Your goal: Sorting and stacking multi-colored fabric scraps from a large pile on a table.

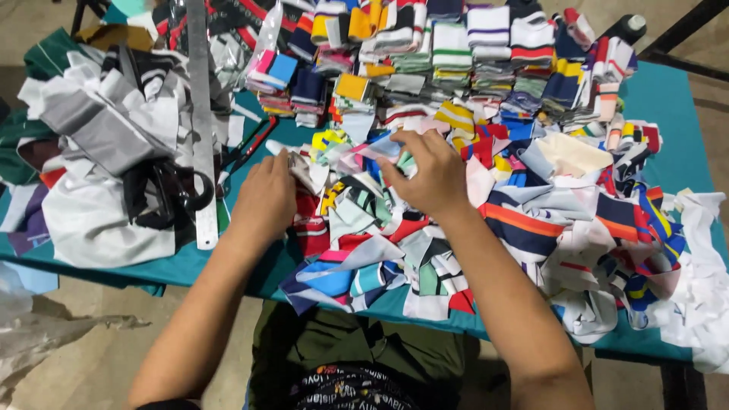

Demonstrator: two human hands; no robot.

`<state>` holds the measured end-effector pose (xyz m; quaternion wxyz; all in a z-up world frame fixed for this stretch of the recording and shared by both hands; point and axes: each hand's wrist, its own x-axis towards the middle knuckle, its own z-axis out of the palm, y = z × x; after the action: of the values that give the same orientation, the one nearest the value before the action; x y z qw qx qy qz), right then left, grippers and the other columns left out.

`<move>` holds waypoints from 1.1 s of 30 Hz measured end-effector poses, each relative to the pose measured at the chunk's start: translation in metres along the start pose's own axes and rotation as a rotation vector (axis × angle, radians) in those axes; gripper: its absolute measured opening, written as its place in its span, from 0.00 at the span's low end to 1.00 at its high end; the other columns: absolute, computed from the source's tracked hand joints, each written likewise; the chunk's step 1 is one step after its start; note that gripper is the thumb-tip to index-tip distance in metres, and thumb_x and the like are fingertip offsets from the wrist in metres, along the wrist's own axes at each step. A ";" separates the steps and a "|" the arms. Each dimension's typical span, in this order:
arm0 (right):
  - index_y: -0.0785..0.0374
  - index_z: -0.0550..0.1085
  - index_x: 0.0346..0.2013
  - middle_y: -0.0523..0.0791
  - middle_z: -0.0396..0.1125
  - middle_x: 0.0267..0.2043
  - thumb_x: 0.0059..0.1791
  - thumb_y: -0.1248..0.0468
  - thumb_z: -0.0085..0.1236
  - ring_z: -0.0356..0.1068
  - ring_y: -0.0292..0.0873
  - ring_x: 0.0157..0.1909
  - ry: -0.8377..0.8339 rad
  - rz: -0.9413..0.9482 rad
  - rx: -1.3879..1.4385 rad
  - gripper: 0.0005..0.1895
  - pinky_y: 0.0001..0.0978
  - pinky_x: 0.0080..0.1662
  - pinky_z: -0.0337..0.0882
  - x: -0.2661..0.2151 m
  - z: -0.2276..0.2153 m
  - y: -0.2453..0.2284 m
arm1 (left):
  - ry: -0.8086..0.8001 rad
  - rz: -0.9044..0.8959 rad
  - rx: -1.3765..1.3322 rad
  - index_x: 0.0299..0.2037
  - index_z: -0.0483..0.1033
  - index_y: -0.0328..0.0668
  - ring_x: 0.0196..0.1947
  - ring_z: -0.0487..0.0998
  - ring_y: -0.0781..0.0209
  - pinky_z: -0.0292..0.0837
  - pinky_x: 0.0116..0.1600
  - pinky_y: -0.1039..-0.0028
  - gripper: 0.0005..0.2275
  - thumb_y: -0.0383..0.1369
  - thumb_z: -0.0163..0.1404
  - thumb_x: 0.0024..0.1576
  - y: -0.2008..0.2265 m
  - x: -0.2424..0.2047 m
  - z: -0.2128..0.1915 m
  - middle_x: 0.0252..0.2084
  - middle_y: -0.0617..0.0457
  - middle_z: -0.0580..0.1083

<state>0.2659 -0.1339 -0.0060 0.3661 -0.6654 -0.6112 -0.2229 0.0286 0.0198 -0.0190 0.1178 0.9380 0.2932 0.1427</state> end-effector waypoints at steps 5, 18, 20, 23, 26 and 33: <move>0.58 0.78 0.41 0.41 0.71 0.29 0.46 0.60 0.67 0.71 0.46 0.37 0.091 -0.035 -0.008 0.10 0.34 0.44 0.74 0.000 0.006 0.004 | -0.096 0.008 0.116 0.52 0.74 0.24 0.34 0.83 0.37 0.79 0.36 0.55 0.15 0.30 0.48 0.59 -0.027 0.034 0.016 0.36 0.34 0.77; 0.60 0.73 0.27 0.52 0.70 0.19 0.32 0.70 0.57 0.74 0.62 0.30 -0.256 0.061 0.257 0.10 0.49 0.34 0.73 -0.037 0.034 0.017 | 0.048 0.502 -0.487 0.38 0.74 0.28 0.33 0.77 0.25 0.72 0.35 0.47 0.10 0.31 0.46 0.62 0.099 0.060 -0.089 0.29 0.30 0.74; 0.59 0.73 0.27 0.51 0.70 0.20 0.33 0.69 0.57 0.74 0.61 0.30 -0.249 0.103 0.263 0.09 0.48 0.35 0.73 -0.041 0.032 0.015 | 0.146 0.613 -0.514 0.38 0.73 0.30 0.36 0.76 0.28 0.73 0.38 0.50 0.09 0.32 0.46 0.63 0.117 0.075 -0.056 0.31 0.34 0.72; 0.58 0.74 0.28 0.50 0.71 0.21 0.36 0.66 0.55 0.75 0.58 0.31 -0.230 0.187 0.268 0.07 0.45 0.36 0.73 -0.042 0.027 0.019 | 0.262 0.726 -0.540 0.38 0.70 0.35 0.40 0.74 0.34 0.72 0.43 0.54 0.08 0.33 0.45 0.64 0.137 0.094 -0.026 0.35 0.41 0.70; 0.56 0.76 0.29 0.49 0.72 0.23 0.39 0.62 0.54 0.75 0.55 0.31 -0.211 0.284 0.284 0.06 0.40 0.38 0.73 -0.043 0.024 0.019 | 0.269 0.749 -0.498 0.37 0.70 0.39 0.43 0.73 0.37 0.71 0.45 0.55 0.07 0.35 0.46 0.63 0.145 0.107 -0.005 0.37 0.45 0.70; 0.51 0.79 0.32 0.45 0.74 0.27 0.48 0.53 0.49 0.76 0.48 0.34 -0.126 0.522 0.308 0.12 0.30 0.41 0.73 -0.034 0.015 0.026 | 0.519 0.845 -0.183 0.43 0.73 0.42 0.53 0.70 0.45 0.68 0.53 0.60 0.05 0.33 0.49 0.62 0.155 0.085 0.015 0.40 0.48 0.71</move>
<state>0.2840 -0.1440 -0.0461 0.4688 -0.7492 -0.4676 0.0155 0.1810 -0.0566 0.0313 0.0550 0.8942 -0.1061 0.4315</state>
